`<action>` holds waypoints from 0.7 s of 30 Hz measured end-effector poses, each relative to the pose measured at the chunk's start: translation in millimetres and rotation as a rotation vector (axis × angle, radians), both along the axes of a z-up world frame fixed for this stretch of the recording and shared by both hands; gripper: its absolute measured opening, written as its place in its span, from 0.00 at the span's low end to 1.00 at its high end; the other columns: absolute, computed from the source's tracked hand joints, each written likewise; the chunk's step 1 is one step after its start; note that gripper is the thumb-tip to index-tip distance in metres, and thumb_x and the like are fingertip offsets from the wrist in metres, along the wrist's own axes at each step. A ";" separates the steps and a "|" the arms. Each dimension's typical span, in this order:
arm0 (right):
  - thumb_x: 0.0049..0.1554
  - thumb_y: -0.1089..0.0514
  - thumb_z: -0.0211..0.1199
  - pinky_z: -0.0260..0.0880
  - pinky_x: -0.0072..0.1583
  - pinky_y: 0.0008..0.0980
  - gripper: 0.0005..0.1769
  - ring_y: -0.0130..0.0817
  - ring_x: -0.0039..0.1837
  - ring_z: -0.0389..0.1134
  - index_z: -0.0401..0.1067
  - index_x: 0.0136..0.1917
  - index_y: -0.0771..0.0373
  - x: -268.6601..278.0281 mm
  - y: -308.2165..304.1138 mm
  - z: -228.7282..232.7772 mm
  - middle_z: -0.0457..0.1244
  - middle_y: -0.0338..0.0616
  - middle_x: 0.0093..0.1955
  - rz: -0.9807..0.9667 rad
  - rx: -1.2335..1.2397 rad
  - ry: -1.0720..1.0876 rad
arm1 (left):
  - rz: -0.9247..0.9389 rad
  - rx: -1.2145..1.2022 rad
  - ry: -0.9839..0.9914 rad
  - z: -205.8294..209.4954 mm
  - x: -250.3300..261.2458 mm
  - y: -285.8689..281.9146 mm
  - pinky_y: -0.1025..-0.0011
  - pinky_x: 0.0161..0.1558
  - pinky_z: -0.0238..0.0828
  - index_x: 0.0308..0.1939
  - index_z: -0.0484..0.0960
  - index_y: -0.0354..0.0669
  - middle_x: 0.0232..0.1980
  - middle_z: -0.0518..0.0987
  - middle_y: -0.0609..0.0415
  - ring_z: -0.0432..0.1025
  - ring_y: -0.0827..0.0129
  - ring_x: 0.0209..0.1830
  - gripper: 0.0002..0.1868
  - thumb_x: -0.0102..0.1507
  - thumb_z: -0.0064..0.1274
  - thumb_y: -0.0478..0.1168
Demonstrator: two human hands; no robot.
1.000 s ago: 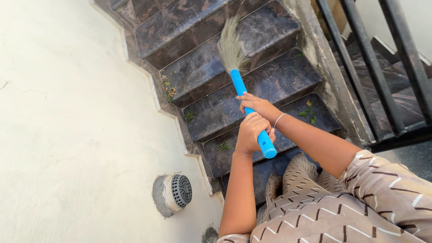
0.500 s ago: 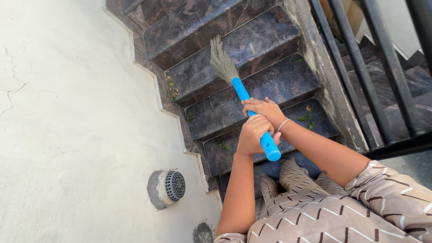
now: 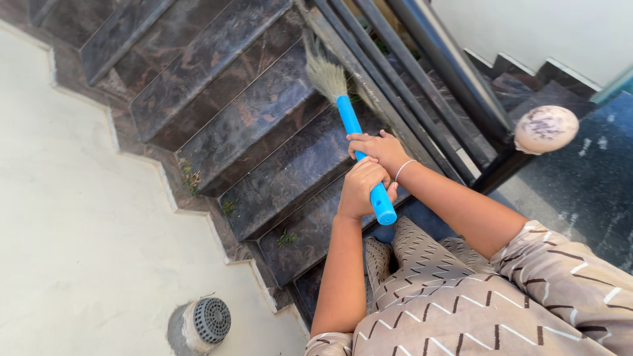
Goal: The person sweeps dirt and debris off dark stone stairs using a blue-handled broom.
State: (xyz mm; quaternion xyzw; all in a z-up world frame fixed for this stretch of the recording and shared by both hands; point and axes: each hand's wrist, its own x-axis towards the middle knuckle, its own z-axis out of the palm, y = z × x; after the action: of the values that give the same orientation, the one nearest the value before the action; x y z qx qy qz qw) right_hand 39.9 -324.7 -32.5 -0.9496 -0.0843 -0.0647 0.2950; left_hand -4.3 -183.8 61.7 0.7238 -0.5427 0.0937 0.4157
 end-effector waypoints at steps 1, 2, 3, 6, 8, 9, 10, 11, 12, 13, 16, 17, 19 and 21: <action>0.53 0.57 0.57 0.54 0.69 0.69 0.08 0.38 0.70 0.62 0.68 0.49 0.48 -3.4 -4.1 -2.0 0.55 0.30 0.78 -0.008 0.020 -0.003 | -0.018 0.002 -0.029 -2.5 -0.8 -4.2 0.60 0.53 0.74 0.24 0.71 0.43 0.25 0.71 0.53 0.70 0.56 0.31 0.12 0.50 0.62 0.37; 0.54 0.57 0.56 0.55 0.68 0.68 0.07 0.35 0.70 0.63 0.68 0.48 0.47 -6.3 -7.2 -3.3 0.56 0.28 0.78 -0.016 0.039 -0.007 | -0.037 0.004 -0.057 -4.1 -0.7 -6.7 0.60 0.52 0.74 0.23 0.71 0.43 0.26 0.71 0.52 0.70 0.55 0.31 0.12 0.50 0.62 0.37; 0.55 0.56 0.55 0.56 0.68 0.68 0.06 0.33 0.69 0.63 0.68 0.47 0.47 -11.0 -8.6 -5.0 0.56 0.27 0.78 -0.022 0.060 -0.012 | -0.053 0.006 -0.086 -5.5 -2.1 -7.2 0.60 0.50 0.74 0.23 0.70 0.43 0.26 0.71 0.51 0.70 0.54 0.31 0.12 0.50 0.62 0.37; 0.57 0.57 0.52 0.65 0.60 0.55 0.07 0.31 0.68 0.67 0.68 0.47 0.45 -26.8 -3.5 -4.7 0.58 0.25 0.77 -0.084 0.121 -0.079 | -0.087 0.033 -0.088 -4.9 -7.2 -4.0 0.61 0.41 0.71 0.23 0.71 0.43 0.26 0.72 0.51 0.70 0.54 0.31 0.12 0.49 0.62 0.38; 0.57 0.56 0.52 0.68 0.56 0.46 0.07 0.35 0.59 0.71 0.68 0.49 0.45 -36.7 7.2 -2.1 0.56 0.24 0.79 -0.123 0.162 0.013 | -0.127 0.027 -0.103 -3.5 -10.9 6.9 0.61 0.39 0.70 0.23 0.72 0.43 0.26 0.73 0.51 0.70 0.54 0.30 0.12 0.49 0.62 0.38; 0.58 0.56 0.53 0.70 0.54 0.41 0.07 0.37 0.55 0.72 0.68 0.49 0.45 -42.6 15.2 -1.8 0.55 0.24 0.81 -0.135 0.185 0.062 | -0.141 0.025 -0.109 -3.5 -13.7 15.4 0.61 0.38 0.70 0.23 0.72 0.43 0.26 0.73 0.51 0.70 0.55 0.30 0.12 0.49 0.63 0.38; 0.56 0.57 0.53 0.70 0.53 0.40 0.10 0.38 0.56 0.72 0.68 0.51 0.45 -47.5 24.8 -2.0 0.55 0.25 0.81 -0.143 0.201 0.023 | -0.149 0.041 -0.107 -3.6 -15.3 24.7 0.61 0.39 0.70 0.23 0.72 0.43 0.26 0.73 0.51 0.71 0.55 0.30 0.12 0.49 0.63 0.38; 0.55 0.57 0.53 0.71 0.51 0.39 0.12 0.39 0.56 0.72 0.69 0.52 0.44 -50.3 36.7 -2.6 0.54 0.27 0.81 -0.143 0.217 -0.015 | -0.151 0.056 -0.107 -3.9 -16.5 36.0 0.60 0.40 0.71 0.23 0.73 0.43 0.26 0.73 0.51 0.71 0.54 0.30 0.12 0.49 0.63 0.38; 0.54 0.58 0.54 0.71 0.50 0.38 0.14 0.40 0.56 0.72 0.69 0.53 0.44 -53.1 48.8 -4.1 0.54 0.29 0.81 -0.143 0.232 -0.053 | -0.152 0.072 -0.106 -4.1 -17.6 48.0 0.60 0.41 0.72 0.23 0.73 0.43 0.26 0.73 0.51 0.71 0.54 0.30 0.12 0.49 0.63 0.38; 0.54 0.59 0.55 0.71 0.49 0.39 0.19 0.42 0.55 0.72 0.67 0.59 0.43 -56.1 61.5 -6.6 0.52 0.33 0.82 -0.178 0.266 -0.021 | -0.152 0.066 -0.111 -4.4 -19.4 61.2 0.59 0.46 0.73 0.23 0.73 0.43 0.26 0.73 0.51 0.72 0.55 0.31 0.11 0.49 0.62 0.38; 0.52 0.64 0.59 0.72 0.48 0.40 0.38 0.44 0.53 0.71 0.59 0.73 0.43 -58.0 93.6 -14.4 0.51 0.46 0.80 -0.248 0.544 0.055 | -0.125 0.033 -0.113 1.0 -16.0 94.3 0.56 0.58 0.76 0.25 0.73 0.43 0.28 0.75 0.52 0.75 0.55 0.34 0.10 0.51 0.61 0.36; 0.49 0.67 0.60 0.74 0.48 0.38 0.44 0.41 0.51 0.72 0.54 0.77 0.45 -61.8 102.8 -19.7 0.54 0.49 0.78 -0.250 0.757 0.078 | -0.102 0.018 -0.095 3.5 -13.6 105.1 0.56 0.60 0.75 0.25 0.73 0.42 0.29 0.76 0.51 0.76 0.55 0.35 0.10 0.52 0.61 0.35; 0.48 0.69 0.62 0.74 0.49 0.35 0.51 0.37 0.50 0.73 0.50 0.80 0.49 -65.9 115.1 -28.3 0.57 0.53 0.75 -0.287 0.894 0.095 | -0.038 -0.029 -0.064 7.5 -9.2 127.6 0.54 0.63 0.74 0.26 0.74 0.41 0.30 0.76 0.51 0.78 0.56 0.38 0.09 0.53 0.61 0.33; 0.51 0.69 0.64 0.74 0.51 0.33 0.49 0.36 0.51 0.73 0.49 0.81 0.54 -65.5 120.4 -31.7 0.57 0.55 0.74 -0.356 0.738 0.081 | 0.044 -0.093 -0.041 9.9 -2.8 147.9 0.53 0.66 0.73 0.27 0.74 0.41 0.30 0.76 0.51 0.81 0.57 0.42 0.09 0.54 0.61 0.31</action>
State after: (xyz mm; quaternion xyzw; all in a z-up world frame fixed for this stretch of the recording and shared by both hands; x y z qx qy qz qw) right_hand -25.6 -204.3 -64.2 -0.7815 0.1216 -0.1033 0.6032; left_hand -7.1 -35.9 71.7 0.7134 -0.5299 0.1429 0.4357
